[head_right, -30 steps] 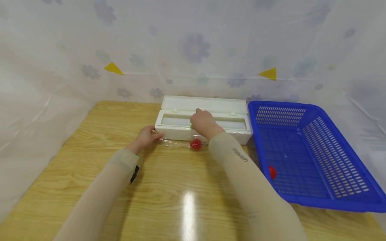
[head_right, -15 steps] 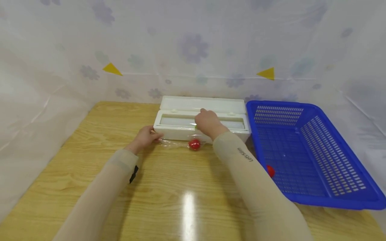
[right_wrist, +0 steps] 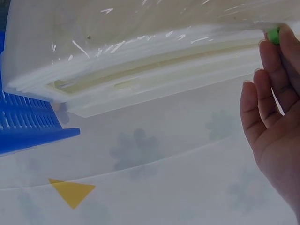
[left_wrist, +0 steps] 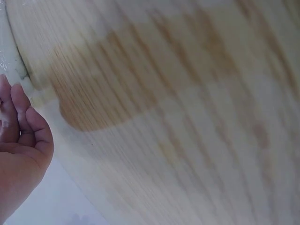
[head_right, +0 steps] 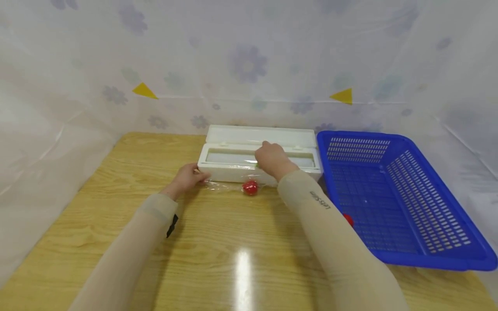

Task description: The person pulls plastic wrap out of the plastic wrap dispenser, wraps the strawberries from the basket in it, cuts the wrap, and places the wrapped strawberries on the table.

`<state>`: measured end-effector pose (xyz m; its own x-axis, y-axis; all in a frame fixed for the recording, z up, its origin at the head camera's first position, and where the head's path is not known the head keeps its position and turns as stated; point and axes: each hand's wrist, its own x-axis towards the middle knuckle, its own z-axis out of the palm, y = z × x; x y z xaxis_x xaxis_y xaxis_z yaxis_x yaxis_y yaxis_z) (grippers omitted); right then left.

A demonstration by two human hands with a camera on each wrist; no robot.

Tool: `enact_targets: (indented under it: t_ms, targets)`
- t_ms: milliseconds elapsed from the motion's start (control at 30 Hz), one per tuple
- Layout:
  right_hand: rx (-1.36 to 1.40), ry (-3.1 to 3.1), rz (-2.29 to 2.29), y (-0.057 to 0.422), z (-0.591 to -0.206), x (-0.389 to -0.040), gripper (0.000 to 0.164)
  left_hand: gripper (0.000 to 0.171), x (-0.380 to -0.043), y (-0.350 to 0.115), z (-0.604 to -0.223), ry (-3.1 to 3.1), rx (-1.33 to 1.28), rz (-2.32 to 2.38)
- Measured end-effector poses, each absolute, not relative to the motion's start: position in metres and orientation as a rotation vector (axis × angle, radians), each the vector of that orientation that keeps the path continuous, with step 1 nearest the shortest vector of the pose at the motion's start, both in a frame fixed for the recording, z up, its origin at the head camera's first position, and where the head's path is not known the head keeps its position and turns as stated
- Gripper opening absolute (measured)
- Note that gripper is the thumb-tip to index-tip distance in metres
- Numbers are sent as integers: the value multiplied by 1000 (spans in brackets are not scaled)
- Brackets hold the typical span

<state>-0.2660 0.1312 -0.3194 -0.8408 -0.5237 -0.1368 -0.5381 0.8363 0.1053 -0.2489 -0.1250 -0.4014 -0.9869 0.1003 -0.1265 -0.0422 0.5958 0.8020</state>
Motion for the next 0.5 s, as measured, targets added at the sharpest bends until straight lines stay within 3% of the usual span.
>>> enact_targets:
  t_ms: [500]
  targets:
    - [-779, 2916, 372, 157, -309, -259, 11, 23, -250, -127, -404, 2651, 75, 1354]
